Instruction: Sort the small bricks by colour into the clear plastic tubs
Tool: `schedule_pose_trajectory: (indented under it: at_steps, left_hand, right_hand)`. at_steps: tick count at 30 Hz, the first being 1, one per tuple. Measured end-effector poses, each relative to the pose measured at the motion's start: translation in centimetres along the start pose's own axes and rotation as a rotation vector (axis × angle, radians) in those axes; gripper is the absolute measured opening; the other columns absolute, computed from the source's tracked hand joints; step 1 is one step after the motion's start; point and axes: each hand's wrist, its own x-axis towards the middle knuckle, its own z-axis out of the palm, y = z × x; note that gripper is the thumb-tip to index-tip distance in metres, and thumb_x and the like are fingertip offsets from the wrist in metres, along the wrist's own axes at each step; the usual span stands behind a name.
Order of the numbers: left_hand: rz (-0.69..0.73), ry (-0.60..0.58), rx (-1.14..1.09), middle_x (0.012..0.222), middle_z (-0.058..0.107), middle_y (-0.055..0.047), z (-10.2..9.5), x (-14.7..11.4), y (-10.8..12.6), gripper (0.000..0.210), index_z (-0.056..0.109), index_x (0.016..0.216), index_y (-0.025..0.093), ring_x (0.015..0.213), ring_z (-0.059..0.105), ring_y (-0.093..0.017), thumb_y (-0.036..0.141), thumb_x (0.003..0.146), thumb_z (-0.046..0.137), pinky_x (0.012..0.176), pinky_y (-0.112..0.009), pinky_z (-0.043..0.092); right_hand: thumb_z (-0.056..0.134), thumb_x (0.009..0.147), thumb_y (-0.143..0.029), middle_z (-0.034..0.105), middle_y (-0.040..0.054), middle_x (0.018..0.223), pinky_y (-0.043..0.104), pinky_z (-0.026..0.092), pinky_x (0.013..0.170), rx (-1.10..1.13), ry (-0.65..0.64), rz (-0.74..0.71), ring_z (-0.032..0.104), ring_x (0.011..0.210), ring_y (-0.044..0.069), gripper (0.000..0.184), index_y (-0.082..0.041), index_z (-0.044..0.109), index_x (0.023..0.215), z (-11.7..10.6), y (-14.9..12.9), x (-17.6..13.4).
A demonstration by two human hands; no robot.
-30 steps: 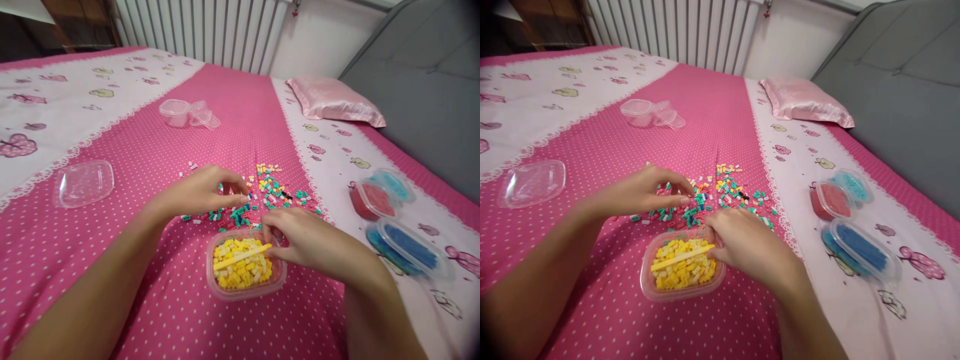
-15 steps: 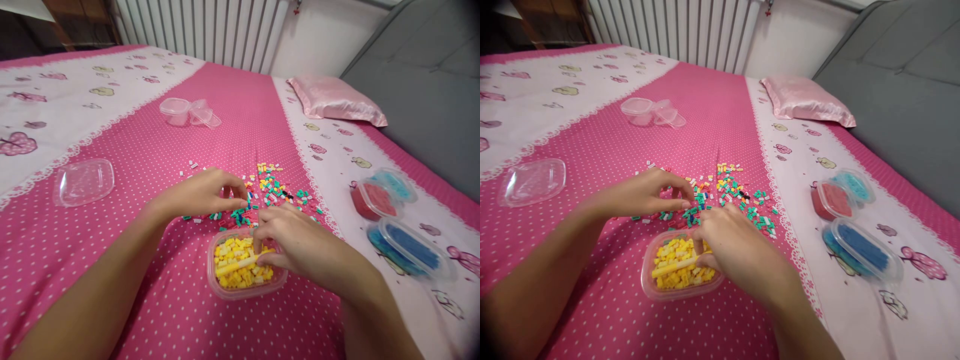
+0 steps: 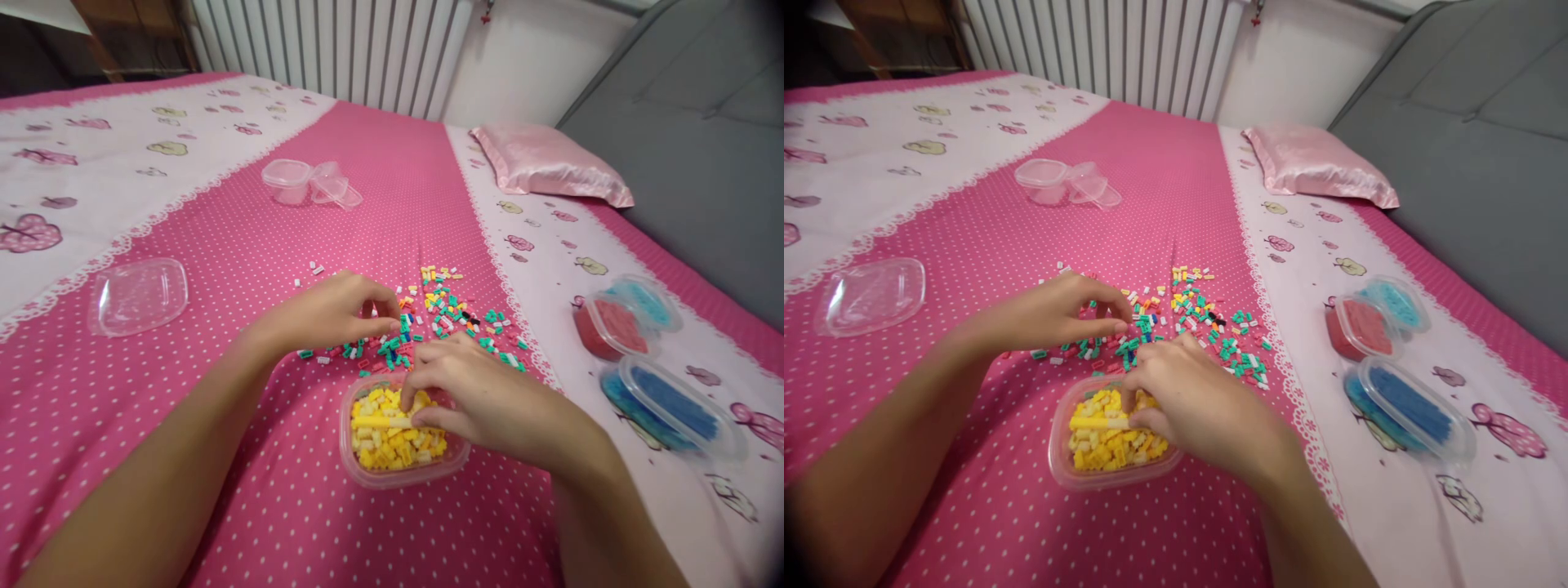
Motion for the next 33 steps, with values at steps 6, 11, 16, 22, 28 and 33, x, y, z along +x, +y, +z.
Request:
schedule_pose_trajectory:
  at_steps: [6, 11, 16, 22, 28, 33]
  left_hand:
    - [-0.052, 0.109, 0.061, 0.082, 0.074, -0.002, 0.1, 0.2, -0.6, 0.024, 0.075, 0.097, 0.018, 0.068, 0.061, -0.013, 0.032, 0.092, 0.056, 0.063, -0.024, 0.039]
    - [-0.146, 0.227, 0.096, 0.084, 0.074, -0.004, 0.1, 0.5, -1.2, 0.027, 0.074, 0.096, 0.015, 0.073, 0.063, -0.015, 0.034, 0.092, 0.055, 0.067, -0.026, 0.041]
    - [-0.168, 0.220, 0.110, 0.086, 0.075, -0.005, 0.2, 0.6, -1.1, 0.027, 0.074, 0.098, 0.016, 0.075, 0.064, -0.016, 0.033, 0.092, 0.055, 0.070, -0.027, 0.043]
    - [-0.207, 0.270, 0.145, 0.086, 0.075, -0.005, 0.1, 0.4, -1.7, 0.027, 0.074, 0.095, 0.017, 0.074, 0.065, -0.017, 0.032, 0.093, 0.052, 0.067, -0.027, 0.042]
    - [-0.154, 0.300, 0.331, 0.104, 0.075, -0.009, 1.7, 1.2, -3.4, 0.027, 0.072, 0.106, 0.017, 0.096, 0.066, -0.023, 0.027, 0.095, 0.050, 0.085, -0.034, 0.047]
    - [-0.022, 0.240, 0.354, 0.120, 0.072, -0.009, 4.3, 2.6, -2.8, 0.029, 0.070, 0.116, 0.020, 0.113, 0.063, -0.024, 0.022, 0.098, 0.048, 0.099, -0.039, 0.042]
  right_hand:
    - [0.075, 0.086, -0.027, 0.066, 0.0000, 0.089, 0.037, 0.032, 0.090, 0.029, -0.045, -0.058, 0.058, 0.092, 0.020, 0.002, -0.025, 0.074, 0.084, 0.2, -0.1, 0.4]
    - [0.080, 0.080, -0.023, 0.065, -0.0012, 0.090, 0.038, 0.029, 0.097, 0.049, -0.083, -0.079, 0.058, 0.096, 0.019, 0.008, -0.024, 0.072, 0.078, 0.0, -0.5, -0.1]
    - [0.074, 0.084, -0.020, 0.066, -0.0004, 0.093, 0.040, 0.027, 0.100, 0.068, -0.099, -0.083, 0.058, 0.099, 0.020, 0.008, -0.023, 0.070, 0.079, -0.1, -0.6, -0.4]
    - [0.070, 0.090, -0.024, 0.066, 0.0017, 0.098, 0.040, 0.030, 0.098, 0.083, -0.077, -0.087, 0.057, 0.102, 0.022, 0.005, -0.025, 0.074, 0.089, -0.4, -1.0, -0.4]
    - [0.060, 0.095, -0.028, 0.068, 0.0036, 0.104, 0.032, 0.043, 0.090, 0.232, 0.300, -0.035, 0.061, 0.099, 0.018, 0.016, -0.024, 0.073, 0.105, -1.0, 3.8, 1.2]
    - [0.051, 0.097, -0.023, 0.067, 0.0127, 0.124, 0.043, 0.039, 0.105, 0.011, 0.754, 0.195, 0.056, 0.117, 0.025, 0.031, -0.017, 0.069, 0.122, 1.7, 11.9, 4.1]
